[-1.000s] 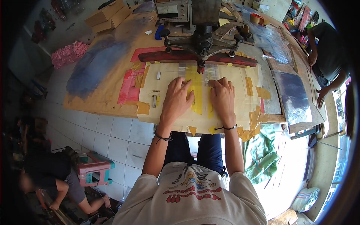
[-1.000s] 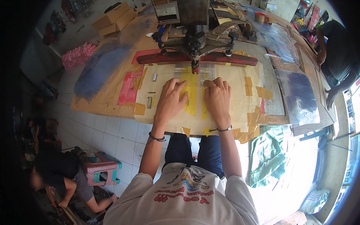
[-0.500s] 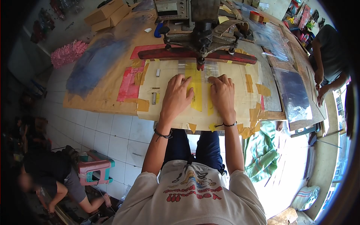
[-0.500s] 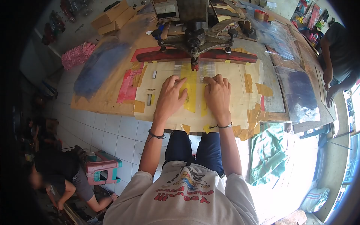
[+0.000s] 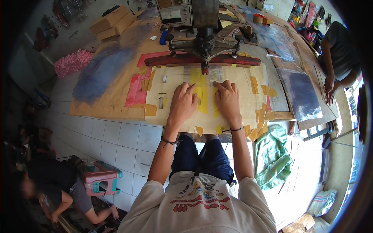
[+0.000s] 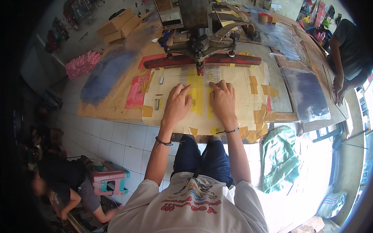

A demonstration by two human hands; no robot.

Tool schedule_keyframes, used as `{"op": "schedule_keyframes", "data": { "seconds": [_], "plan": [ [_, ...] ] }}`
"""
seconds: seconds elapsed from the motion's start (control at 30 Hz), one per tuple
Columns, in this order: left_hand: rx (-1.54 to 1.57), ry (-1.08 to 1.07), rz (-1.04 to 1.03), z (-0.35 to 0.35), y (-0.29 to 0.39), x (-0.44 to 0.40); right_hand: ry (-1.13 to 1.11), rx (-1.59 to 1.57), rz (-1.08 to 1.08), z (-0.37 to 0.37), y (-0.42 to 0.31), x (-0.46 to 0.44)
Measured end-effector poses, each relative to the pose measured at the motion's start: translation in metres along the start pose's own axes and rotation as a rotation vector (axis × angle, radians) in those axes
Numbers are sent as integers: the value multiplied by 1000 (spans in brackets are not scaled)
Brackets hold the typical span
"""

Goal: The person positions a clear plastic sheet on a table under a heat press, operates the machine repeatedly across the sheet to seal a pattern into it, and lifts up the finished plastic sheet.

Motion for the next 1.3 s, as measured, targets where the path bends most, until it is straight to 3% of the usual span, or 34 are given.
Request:
{"op": "schedule_keyframes", "data": {
  "seconds": [1.3],
  "plan": [
    [-8,42,-48,1,1,8,1,-28,8,1,0,8]
  ]
}}
Point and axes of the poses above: each hand's wrist, its own x-axis away from the middle knuckle, its own z-axis out of the back of the hand, y = z × x, the point moved 7 cm from there along -x, towards the middle knuckle, and after that the axes turned 7 degrees about y, right-handed, at the moved point
